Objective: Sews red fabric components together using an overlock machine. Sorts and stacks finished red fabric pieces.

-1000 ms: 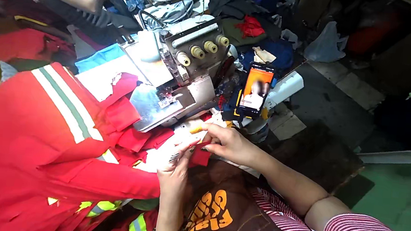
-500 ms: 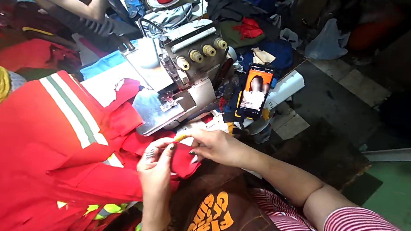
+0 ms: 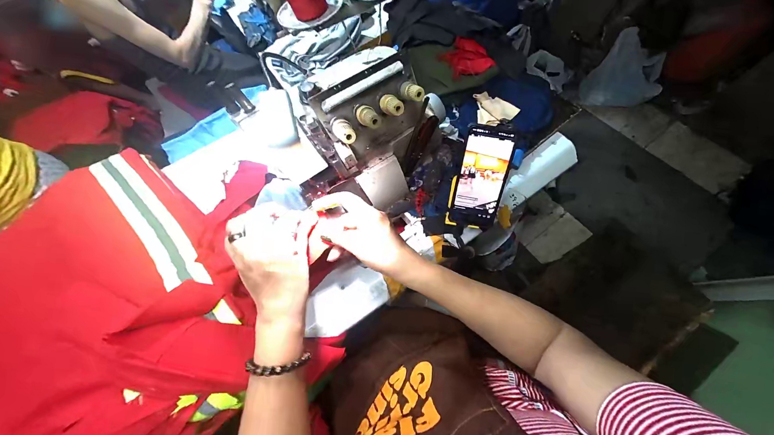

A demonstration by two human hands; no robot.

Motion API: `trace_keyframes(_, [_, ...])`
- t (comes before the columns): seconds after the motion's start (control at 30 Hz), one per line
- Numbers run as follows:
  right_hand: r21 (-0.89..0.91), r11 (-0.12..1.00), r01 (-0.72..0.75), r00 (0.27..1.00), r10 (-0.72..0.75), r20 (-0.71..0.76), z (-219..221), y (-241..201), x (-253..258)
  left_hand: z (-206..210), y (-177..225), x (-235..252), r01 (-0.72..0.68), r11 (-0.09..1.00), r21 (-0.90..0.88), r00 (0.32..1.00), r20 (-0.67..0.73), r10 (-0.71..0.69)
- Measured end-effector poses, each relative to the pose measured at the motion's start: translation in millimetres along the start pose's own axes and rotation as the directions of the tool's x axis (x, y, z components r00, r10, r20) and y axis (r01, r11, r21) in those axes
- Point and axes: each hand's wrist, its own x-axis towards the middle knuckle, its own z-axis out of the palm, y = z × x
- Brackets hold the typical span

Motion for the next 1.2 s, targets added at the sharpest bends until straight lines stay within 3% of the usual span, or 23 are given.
trace_keyframes(0.13, [-0.082, 0.996, -0.028, 1.000, 0.027, -0.013, -5, 0, -2, 7, 34, -28, 0.103, 0.984, 0.144, 0.993, -0.066, -0.095])
trace_keyframes(0.27, [-0.071, 0.995, -0.074, 0.997, 0.072, -0.024, -16, 4, -10, 13, 46, -39, 0.092, 0.989, 0.117, 0.994, -0.064, -0.085])
trace_keyframes(0.47, [-0.094, 0.992, -0.089, 0.995, 0.084, -0.049, -33, 5, -12, 13, 46, -39, -0.001, 0.998, 0.055, 0.996, -0.093, 0.006])
trace_keyframes(0.9, [0.029, 0.990, -0.140, 0.989, 0.141, -0.034, -40, 3, -18, 10, 42, -41, 0.051, 0.995, 0.083, 0.996, -0.079, -0.044])
trace_keyframes(1.2, [-0.023, 0.998, -0.052, 0.995, 0.050, -0.089, -42, 2, -8, 17, 41, -27, -0.001, 0.995, 0.100, 0.989, -0.145, 0.016])
